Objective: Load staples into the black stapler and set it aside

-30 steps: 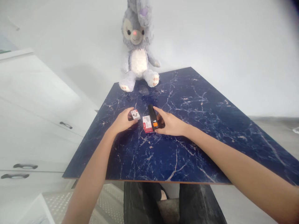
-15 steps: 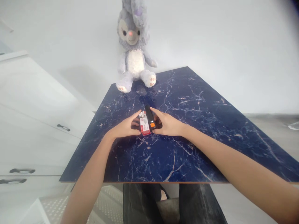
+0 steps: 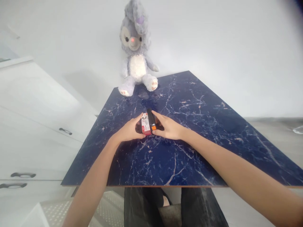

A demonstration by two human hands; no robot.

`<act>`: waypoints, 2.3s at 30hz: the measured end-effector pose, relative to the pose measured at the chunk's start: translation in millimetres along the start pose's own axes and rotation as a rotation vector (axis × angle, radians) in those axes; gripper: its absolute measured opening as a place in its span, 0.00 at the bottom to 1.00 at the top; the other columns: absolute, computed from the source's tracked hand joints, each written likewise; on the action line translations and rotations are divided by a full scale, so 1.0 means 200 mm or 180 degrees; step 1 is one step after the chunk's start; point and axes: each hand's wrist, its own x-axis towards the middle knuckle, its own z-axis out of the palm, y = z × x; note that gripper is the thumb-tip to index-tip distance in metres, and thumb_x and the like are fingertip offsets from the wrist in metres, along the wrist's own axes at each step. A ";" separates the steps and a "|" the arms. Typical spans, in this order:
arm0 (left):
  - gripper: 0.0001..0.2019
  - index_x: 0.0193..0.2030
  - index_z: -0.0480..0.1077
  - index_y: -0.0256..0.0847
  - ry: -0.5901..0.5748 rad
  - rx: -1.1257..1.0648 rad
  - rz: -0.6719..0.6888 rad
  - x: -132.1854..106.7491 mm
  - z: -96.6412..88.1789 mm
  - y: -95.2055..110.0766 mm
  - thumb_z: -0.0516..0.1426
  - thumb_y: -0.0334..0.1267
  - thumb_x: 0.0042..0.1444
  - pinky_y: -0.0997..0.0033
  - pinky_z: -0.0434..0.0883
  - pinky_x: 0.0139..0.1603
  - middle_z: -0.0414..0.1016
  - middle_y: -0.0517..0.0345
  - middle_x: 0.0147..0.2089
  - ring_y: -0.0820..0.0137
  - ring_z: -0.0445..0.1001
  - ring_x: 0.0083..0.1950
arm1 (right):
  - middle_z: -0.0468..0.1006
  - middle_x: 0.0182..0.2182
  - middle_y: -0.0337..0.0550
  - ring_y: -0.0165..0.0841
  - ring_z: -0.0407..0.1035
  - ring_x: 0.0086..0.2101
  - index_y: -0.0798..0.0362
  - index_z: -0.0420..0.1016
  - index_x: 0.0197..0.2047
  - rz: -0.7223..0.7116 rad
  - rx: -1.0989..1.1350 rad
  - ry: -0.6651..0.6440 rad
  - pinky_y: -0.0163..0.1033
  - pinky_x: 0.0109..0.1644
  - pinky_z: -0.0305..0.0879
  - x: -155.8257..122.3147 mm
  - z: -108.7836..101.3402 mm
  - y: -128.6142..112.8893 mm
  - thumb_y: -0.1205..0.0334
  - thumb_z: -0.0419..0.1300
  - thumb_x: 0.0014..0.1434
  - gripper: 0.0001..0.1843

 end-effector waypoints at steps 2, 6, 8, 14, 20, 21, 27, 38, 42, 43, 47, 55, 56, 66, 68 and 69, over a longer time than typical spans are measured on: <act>0.55 0.77 0.43 0.50 0.0095 0.0069 0.0092 0.02 0.01 -0.01 0.69 0.43 0.47 0.53 0.73 0.55 0.73 0.48 0.60 0.53 0.76 0.54 | 0.69 0.62 0.60 0.51 0.70 0.55 0.55 0.44 0.76 0.0084 -0.0079 0.0070 0.55 0.57 0.68 0.01 0.00 0.01 0.50 0.58 0.63 0.45; 0.59 0.77 0.45 0.46 0.0234 0.0226 0.0089 0.11 0.06 -0.02 0.71 0.50 0.43 0.49 0.68 0.61 0.68 0.42 0.64 0.49 0.71 0.59 | 0.78 0.53 0.58 0.49 0.75 0.49 0.57 0.53 0.72 0.0621 -0.0286 0.0439 0.52 0.54 0.68 0.02 -0.04 0.03 0.51 0.47 0.70 0.32; 0.61 0.77 0.45 0.45 0.0233 0.0293 0.0095 0.19 0.10 -0.01 0.72 0.53 0.40 0.48 0.67 0.62 0.67 0.40 0.65 0.49 0.71 0.60 | 0.81 0.46 0.57 0.49 0.77 0.45 0.57 0.59 0.67 0.1029 -0.0401 0.0687 0.51 0.51 0.68 0.03 -0.08 0.06 0.52 0.42 0.72 0.28; 0.62 0.77 0.46 0.43 0.0178 0.0303 0.0349 0.56 0.22 0.12 0.72 0.57 0.39 0.46 0.66 0.62 0.68 0.38 0.63 0.48 0.71 0.59 | 0.82 0.42 0.57 0.51 0.77 0.45 0.55 0.69 0.55 0.1867 -0.0765 0.1356 0.50 0.51 0.67 0.02 -0.26 0.22 0.51 0.39 0.72 0.24; 0.64 0.77 0.46 0.40 0.0189 0.0231 0.0619 0.95 0.37 0.29 0.71 0.60 0.38 0.44 0.61 0.67 0.60 0.36 0.71 0.43 0.64 0.67 | 0.81 0.44 0.62 0.54 0.75 0.47 0.56 0.74 0.50 0.2414 -0.0609 0.2299 0.56 0.53 0.66 -0.05 -0.45 0.42 0.43 0.31 0.71 0.36; 0.63 0.77 0.47 0.40 0.0191 0.0249 0.0670 1.00 0.40 0.32 0.71 0.60 0.38 0.43 0.58 0.69 0.59 0.36 0.72 0.42 0.62 0.69 | 0.80 0.43 0.61 0.54 0.75 0.47 0.56 0.74 0.50 0.2500 -0.0542 0.2503 0.56 0.53 0.66 -0.07 -0.46 0.45 0.42 0.29 0.71 0.38; 0.56 0.76 0.49 0.39 0.0374 0.0511 0.0821 0.95 0.44 0.30 0.65 0.64 0.47 0.44 0.52 0.72 0.54 0.39 0.75 0.44 0.52 0.74 | 0.76 0.48 0.61 0.50 0.69 0.52 0.55 0.72 0.54 0.2249 -0.0686 0.3475 0.56 0.57 0.63 -0.12 -0.50 0.44 0.46 0.24 0.71 0.39; 0.26 0.65 0.66 0.38 0.1687 0.1380 -0.0124 0.17 0.14 -0.16 0.40 0.49 0.72 0.46 0.56 0.70 0.68 0.41 0.67 0.55 0.61 0.70 | 0.64 0.65 0.54 0.48 0.57 0.64 0.52 0.65 0.64 -0.0445 -0.0842 0.1071 0.57 0.67 0.56 0.03 -0.10 0.02 0.45 0.54 0.66 0.29; 0.27 0.68 0.65 0.41 0.1468 0.1432 -0.0229 0.17 0.14 -0.21 0.40 0.51 0.71 0.43 0.54 0.71 0.62 0.44 0.71 0.54 0.56 0.73 | 0.60 0.69 0.56 0.51 0.53 0.67 0.53 0.68 0.65 -0.0269 -0.1172 0.0489 0.59 0.69 0.53 0.07 -0.01 0.09 0.44 0.57 0.64 0.32; 0.27 0.68 0.65 0.42 0.1341 0.1404 -0.0145 0.18 0.15 -0.21 0.40 0.51 0.72 0.44 0.53 0.72 0.62 0.46 0.72 0.55 0.55 0.74 | 0.63 0.67 0.57 0.51 0.56 0.66 0.54 0.70 0.63 -0.0139 -0.1245 0.0379 0.59 0.69 0.54 0.08 0.00 0.11 0.45 0.57 0.64 0.30; 0.27 0.68 0.66 0.45 0.0827 0.1227 0.0060 0.19 0.16 -0.20 0.40 0.52 0.72 0.47 0.51 0.73 0.60 0.50 0.73 0.57 0.54 0.75 | 0.72 0.60 0.56 0.48 0.63 0.61 0.56 0.75 0.58 0.0052 -0.1438 0.0251 0.55 0.67 0.58 0.10 0.04 0.15 0.56 0.56 0.65 0.22; 0.28 0.68 0.65 0.45 0.0761 0.1235 0.0047 0.18 0.17 -0.21 0.42 0.54 0.71 0.45 0.52 0.73 0.58 0.49 0.74 0.54 0.54 0.75 | 0.75 0.58 0.55 0.46 0.65 0.60 0.56 0.76 0.56 0.0019 -0.1545 0.0307 0.54 0.65 0.60 0.11 0.05 0.13 0.62 0.54 0.64 0.20; 0.28 0.68 0.65 0.45 0.0767 0.1227 0.0044 0.18 0.17 -0.21 0.42 0.54 0.71 0.45 0.52 0.73 0.58 0.49 0.74 0.53 0.54 0.75 | 0.75 0.58 0.56 0.46 0.65 0.60 0.56 0.76 0.56 -0.0001 -0.1557 0.0294 0.54 0.66 0.60 0.11 0.05 0.13 0.62 0.53 0.65 0.20; 0.32 0.71 0.61 0.43 0.0570 0.1267 -0.0028 0.16 0.17 -0.21 0.38 0.57 0.71 0.46 0.49 0.75 0.52 0.48 0.77 0.53 0.49 0.77 | 0.71 0.62 0.57 0.46 0.64 0.62 0.58 0.75 0.60 -0.0062 -0.1529 0.0172 0.55 0.70 0.56 0.09 0.05 0.17 0.59 0.52 0.68 0.22; 0.33 0.72 0.61 0.43 0.0546 0.1292 -0.0063 0.16 0.17 -0.21 0.37 0.58 0.71 0.47 0.48 0.75 0.51 0.48 0.77 0.54 0.48 0.77 | 0.71 0.62 0.57 0.45 0.64 0.63 0.58 0.75 0.60 -0.0073 -0.1550 0.0171 0.54 0.70 0.55 0.09 0.05 0.18 0.59 0.52 0.68 0.22; 0.33 0.72 0.61 0.43 0.0540 0.1300 -0.0074 0.16 0.17 -0.21 0.36 0.58 0.71 0.48 0.48 0.75 0.51 0.49 0.77 0.54 0.48 0.78 | 0.71 0.62 0.57 0.45 0.64 0.63 0.58 0.75 0.60 -0.0082 -0.1564 0.0170 0.53 0.70 0.55 0.09 0.05 0.19 0.58 0.52 0.68 0.22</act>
